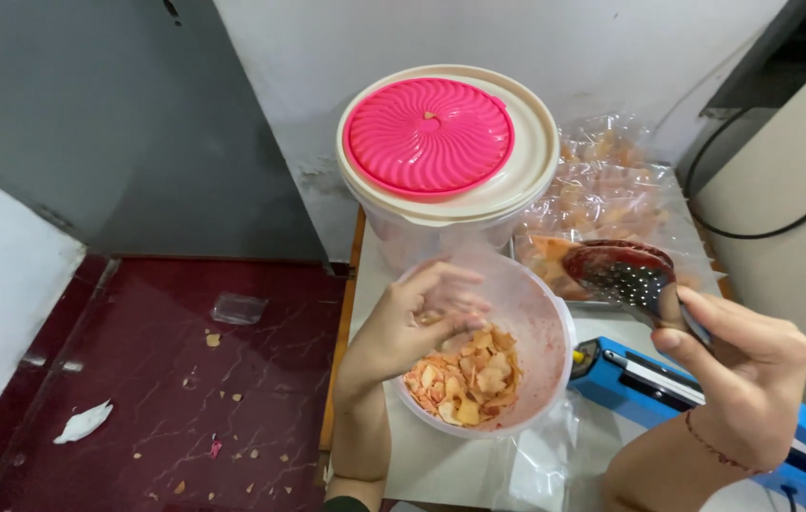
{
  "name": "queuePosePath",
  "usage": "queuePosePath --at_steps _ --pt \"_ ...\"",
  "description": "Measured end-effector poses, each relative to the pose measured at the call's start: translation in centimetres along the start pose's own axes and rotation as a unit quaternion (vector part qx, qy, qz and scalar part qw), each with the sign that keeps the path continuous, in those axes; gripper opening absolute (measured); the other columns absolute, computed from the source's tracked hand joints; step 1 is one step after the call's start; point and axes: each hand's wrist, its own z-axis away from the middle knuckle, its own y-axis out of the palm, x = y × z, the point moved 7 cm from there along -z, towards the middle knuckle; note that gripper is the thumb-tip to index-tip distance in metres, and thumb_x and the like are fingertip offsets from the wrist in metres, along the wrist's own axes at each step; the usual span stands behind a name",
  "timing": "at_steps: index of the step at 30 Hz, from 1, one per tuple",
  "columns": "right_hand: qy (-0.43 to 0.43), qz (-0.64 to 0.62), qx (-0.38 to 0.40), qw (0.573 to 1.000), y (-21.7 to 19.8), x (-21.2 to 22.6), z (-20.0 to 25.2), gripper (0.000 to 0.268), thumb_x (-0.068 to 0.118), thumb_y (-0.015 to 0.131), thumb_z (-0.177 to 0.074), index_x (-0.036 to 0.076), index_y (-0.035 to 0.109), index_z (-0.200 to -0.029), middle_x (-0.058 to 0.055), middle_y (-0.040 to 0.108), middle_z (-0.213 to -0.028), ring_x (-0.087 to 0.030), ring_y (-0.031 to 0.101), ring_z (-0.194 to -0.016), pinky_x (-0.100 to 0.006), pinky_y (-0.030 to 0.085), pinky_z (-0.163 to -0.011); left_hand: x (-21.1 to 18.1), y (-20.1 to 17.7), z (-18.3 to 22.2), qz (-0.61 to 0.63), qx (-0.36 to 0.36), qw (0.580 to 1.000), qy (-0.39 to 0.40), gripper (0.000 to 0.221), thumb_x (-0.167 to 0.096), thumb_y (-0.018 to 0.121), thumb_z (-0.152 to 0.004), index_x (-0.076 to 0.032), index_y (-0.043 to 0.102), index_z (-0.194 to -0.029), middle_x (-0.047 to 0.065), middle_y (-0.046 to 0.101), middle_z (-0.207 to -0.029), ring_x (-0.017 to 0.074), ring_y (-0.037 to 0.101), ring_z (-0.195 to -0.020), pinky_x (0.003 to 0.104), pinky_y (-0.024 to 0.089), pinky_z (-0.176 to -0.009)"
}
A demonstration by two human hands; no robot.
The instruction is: Filling small plastic bags with chips using tongs and sealing them with a manual heat sealer.
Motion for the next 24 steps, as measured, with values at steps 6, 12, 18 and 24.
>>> queuePosePath --at_steps 6,12,18,24 --pt "0.009 0.031 -0.004 0.999 1.0 0.4 -0.6 0.034 -0.009 0.075 -0.084 -0.019 0.066 -0.115 -0.025 0.070 -0.106 -0.024 0.060 -0.089 -0.033 0.052 -0.075 -1.1 0.5 -0.2 -0.001 -0.034 0.999 0.030 0.040 -0.017 0.078 -0.086 -0.006 0.063 -0.122 0.012 0.059 -0.130 0.0222 0.077 -0.107 0.030 0.067 -0.095" --pt "-0.002 0.070 -0.006 0.998 1.2 1.4 -0.7 0.028 -0.007 0.075 -0.089 -0.019 0.067 -0.112 -0.020 0.067 -0.096 -0.022 0.054 -0.082 -0.031 0.048 -0.073 -2.8 1.0 -0.3 -0.064 -0.058 0.991 0.104 0.042 -0.027 0.076 -0.088 -0.007 0.065 -0.124 0.012 0.062 -0.126 0.0184 0.068 -0.113 0.034 0.069 -0.096" --pt "-0.023 0.065 0.029 0.997 1.3 2.1 -0.9 0.030 -0.007 0.073 -0.086 -0.018 0.066 -0.113 -0.022 0.070 -0.095 -0.023 0.058 -0.076 -0.032 0.052 -0.072 -2.4 0.9 -0.2 -0.204 -0.096 0.963 0.146 0.040 -0.029 0.076 -0.091 -0.011 0.063 -0.124 0.007 0.069 -0.125 0.0258 0.065 -0.122 0.037 0.049 -0.106" --pt "-0.015 0.086 0.044 0.995 0.9 1.9 -0.8 0.030 -0.006 0.075 -0.084 -0.016 0.068 -0.111 -0.022 0.072 -0.096 -0.022 0.061 -0.075 -0.030 0.052 -0.072 -2.5 0.9 -0.3 -0.203 -0.080 0.964 0.152 0.040 -0.031 0.074 -0.092 -0.011 0.064 -0.125 0.008 0.069 -0.127 0.0257 0.065 -0.122 0.037 0.049 -0.107"
